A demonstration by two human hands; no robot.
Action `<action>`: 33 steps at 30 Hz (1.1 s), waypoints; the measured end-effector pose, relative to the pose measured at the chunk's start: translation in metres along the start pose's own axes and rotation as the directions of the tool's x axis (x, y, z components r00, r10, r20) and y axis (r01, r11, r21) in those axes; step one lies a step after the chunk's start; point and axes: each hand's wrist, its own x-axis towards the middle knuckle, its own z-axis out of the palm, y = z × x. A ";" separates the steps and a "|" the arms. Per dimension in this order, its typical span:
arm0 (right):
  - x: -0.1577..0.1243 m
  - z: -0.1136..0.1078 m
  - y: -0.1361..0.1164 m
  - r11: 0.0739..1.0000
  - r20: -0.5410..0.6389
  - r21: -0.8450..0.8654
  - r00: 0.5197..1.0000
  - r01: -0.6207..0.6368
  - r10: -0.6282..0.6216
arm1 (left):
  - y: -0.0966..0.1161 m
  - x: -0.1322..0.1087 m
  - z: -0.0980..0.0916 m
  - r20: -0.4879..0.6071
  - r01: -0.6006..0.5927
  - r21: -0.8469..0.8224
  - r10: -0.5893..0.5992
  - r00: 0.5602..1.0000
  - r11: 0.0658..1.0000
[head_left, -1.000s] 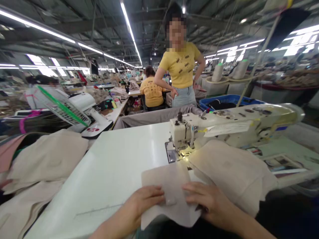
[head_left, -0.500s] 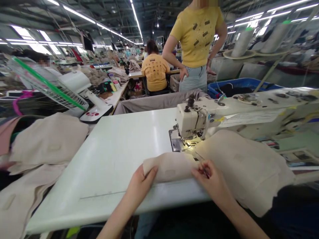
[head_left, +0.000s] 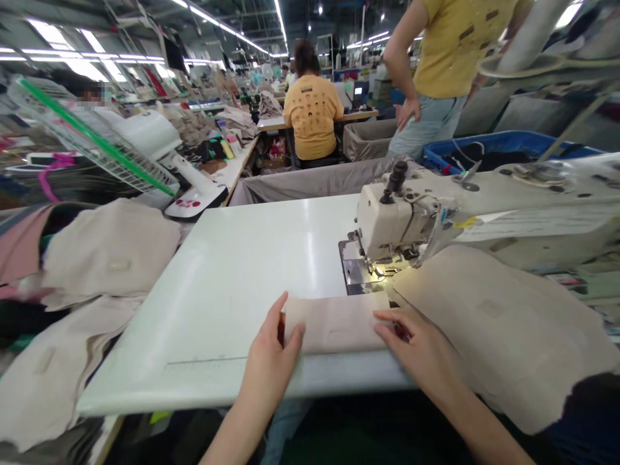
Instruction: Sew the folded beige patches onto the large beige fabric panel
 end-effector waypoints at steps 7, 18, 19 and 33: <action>-0.001 -0.001 0.010 0.999 0.043 -0.047 0.999 0.003 -0.001 | -0.008 -0.016 0.006 -0.025 -0.255 0.001 0.255 0.967 0.967; 0.000 -0.001 0.004 0.997 0.005 -0.076 1.000 -0.007 0.008 | -0.008 -0.006 0.008 -0.005 -0.254 0.018 0.254 0.967 0.967; 0.000 -0.001 0.004 0.997 0.006 -0.078 1.000 -0.011 0.011 | -0.009 -0.006 0.008 -0.008 -0.261 0.016 0.261 0.965 0.965; 0.001 -0.002 0.002 0.996 0.015 -0.091 1.000 -0.024 0.025 | -0.008 -0.006 0.008 -0.026 -0.291 0.035 0.291 0.956 0.956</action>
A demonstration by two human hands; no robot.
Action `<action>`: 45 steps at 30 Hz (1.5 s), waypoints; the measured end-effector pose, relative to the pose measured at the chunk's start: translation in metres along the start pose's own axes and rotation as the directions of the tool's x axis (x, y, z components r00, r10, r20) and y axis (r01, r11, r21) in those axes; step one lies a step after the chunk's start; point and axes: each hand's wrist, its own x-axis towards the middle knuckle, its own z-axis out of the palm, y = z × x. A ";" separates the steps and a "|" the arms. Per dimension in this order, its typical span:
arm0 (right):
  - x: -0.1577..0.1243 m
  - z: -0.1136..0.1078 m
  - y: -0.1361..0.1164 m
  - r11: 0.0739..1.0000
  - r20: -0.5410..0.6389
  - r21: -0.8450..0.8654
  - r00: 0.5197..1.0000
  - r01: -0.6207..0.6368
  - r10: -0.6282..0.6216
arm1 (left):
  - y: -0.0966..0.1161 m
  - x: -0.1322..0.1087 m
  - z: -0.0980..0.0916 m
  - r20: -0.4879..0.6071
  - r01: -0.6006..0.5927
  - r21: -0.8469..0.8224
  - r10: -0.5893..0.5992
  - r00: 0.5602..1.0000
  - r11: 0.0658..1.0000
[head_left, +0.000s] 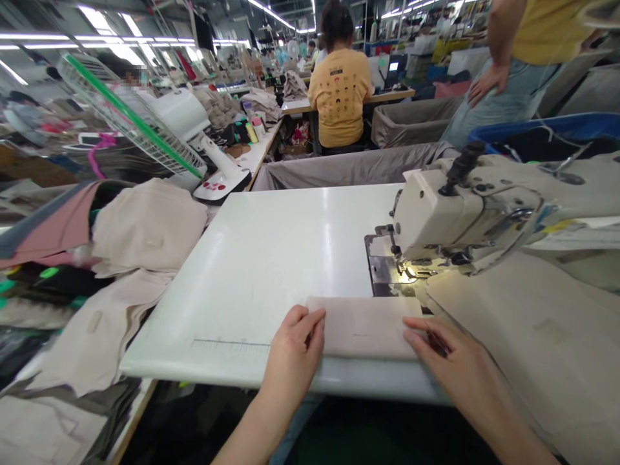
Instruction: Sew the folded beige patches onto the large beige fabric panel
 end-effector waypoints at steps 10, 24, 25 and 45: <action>0.001 0.000 0.000 1.000 -0.003 -0.001 1.000 0.009 -0.009 | 0.003 0.006 -0.001 0.040 0.037 0.015 -0.038 0.999 0.999; 0.005 -0.003 -0.009 0.999 -0.030 0.033 1.000 -0.006 0.007 | -0.004 0.014 -0.004 0.020 -0.039 0.074 0.037 0.999 0.996; 0.006 -0.003 -0.008 1.000 -0.022 0.027 1.000 -0.008 0.008 | -0.004 0.014 -0.004 0.015 -0.043 0.077 0.042 0.999 0.996; 0.007 -0.003 -0.005 0.979 0.018 -0.170 0.994 0.110 -0.109 | -0.003 0.010 0.000 -0.013 -0.118 0.261 0.126 0.992 0.958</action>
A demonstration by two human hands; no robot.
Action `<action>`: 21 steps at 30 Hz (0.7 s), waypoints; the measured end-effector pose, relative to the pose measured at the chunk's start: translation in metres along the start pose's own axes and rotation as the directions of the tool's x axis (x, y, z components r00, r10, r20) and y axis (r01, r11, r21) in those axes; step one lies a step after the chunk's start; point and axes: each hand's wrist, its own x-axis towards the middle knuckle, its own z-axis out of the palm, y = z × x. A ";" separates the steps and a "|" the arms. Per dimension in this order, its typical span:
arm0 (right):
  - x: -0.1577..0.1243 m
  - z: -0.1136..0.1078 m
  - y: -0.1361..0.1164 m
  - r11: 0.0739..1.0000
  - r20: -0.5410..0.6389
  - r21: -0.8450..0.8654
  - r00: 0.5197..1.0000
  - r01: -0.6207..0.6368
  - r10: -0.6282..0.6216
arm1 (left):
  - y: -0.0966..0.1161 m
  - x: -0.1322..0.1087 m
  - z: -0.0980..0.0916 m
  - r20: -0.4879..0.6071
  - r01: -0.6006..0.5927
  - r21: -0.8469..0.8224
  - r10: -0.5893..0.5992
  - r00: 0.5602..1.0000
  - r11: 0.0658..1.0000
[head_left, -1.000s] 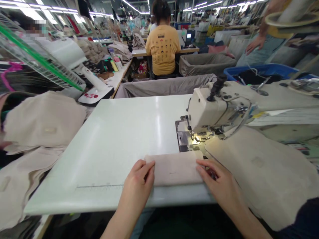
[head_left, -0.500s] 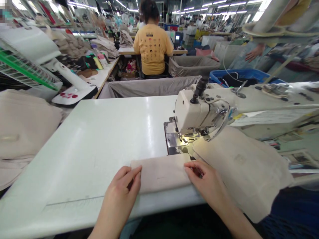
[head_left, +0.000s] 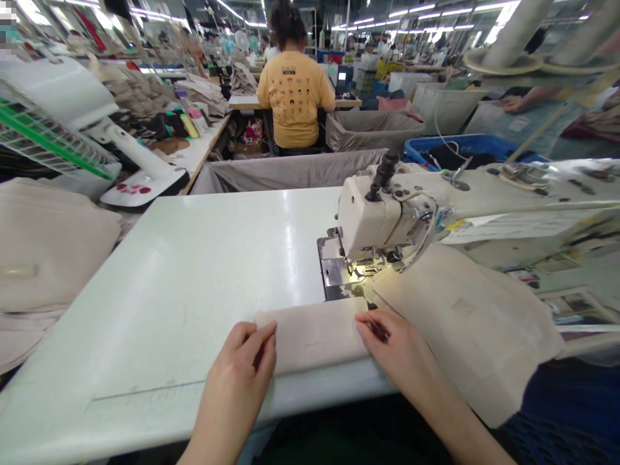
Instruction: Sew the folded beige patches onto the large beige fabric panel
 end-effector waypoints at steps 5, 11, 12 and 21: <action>0.003 -0.012 0.004 0.869 0.087 -0.312 0.922 0.384 -0.376 | -0.006 0.007 -0.004 -0.032 -0.232 0.225 0.245 0.969 0.946; 0.011 -0.013 0.007 0.831 0.118 -0.335 0.895 0.444 -0.430 | -0.011 0.070 0.005 0.342 -0.358 0.222 0.271 0.900 0.907; 0.011 -0.011 0.006 0.844 0.111 -0.334 0.907 0.419 -0.407 | -0.006 0.084 0.008 0.371 -0.347 0.248 0.243 0.897 0.904; 0.007 0.003 -0.004 0.898 -0.012 -0.321 0.947 0.300 -0.321 | 0.040 0.160 0.061 0.437 -0.434 0.133 0.341 0.833 0.891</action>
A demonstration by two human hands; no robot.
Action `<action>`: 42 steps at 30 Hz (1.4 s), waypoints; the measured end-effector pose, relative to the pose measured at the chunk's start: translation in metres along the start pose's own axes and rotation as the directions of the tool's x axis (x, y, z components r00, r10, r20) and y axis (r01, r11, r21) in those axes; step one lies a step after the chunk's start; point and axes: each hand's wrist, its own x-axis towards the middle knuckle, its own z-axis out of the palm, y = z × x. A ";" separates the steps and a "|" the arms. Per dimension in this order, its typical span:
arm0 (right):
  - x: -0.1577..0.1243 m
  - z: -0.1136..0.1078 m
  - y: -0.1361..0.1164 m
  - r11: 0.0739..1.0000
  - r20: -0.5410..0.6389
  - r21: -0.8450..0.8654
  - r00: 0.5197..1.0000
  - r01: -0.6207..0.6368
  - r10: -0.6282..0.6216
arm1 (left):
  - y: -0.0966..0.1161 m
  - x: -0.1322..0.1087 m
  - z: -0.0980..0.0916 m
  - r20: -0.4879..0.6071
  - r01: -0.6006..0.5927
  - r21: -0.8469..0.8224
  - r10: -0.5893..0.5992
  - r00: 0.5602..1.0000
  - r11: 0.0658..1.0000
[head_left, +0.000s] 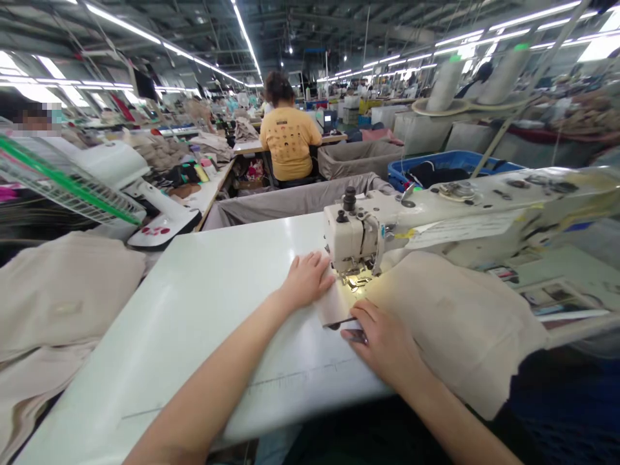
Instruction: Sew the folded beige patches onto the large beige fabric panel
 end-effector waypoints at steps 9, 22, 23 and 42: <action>0.001 0.003 0.003 0.999 -0.041 0.049 0.999 -0.024 0.026 | -0.012 0.020 0.003 0.024 -0.119 -0.072 0.121 0.992 0.990; 0.002 0.007 0.012 0.998 -0.008 0.057 1.000 0.018 -0.017 | -0.017 0.021 0.012 -0.024 -0.143 -0.104 0.142 0.990 0.984; 0.002 0.006 0.013 0.998 -0.006 0.054 1.000 0.018 -0.018 | -0.018 0.021 0.013 -0.027 -0.145 -0.105 0.143 0.989 0.984; 0.001 0.004 0.016 0.999 0.053 0.032 0.998 0.029 -0.030 | 0.034 -0.037 0.012 -0.147 -0.386 -0.128 0.368 0.918 0.913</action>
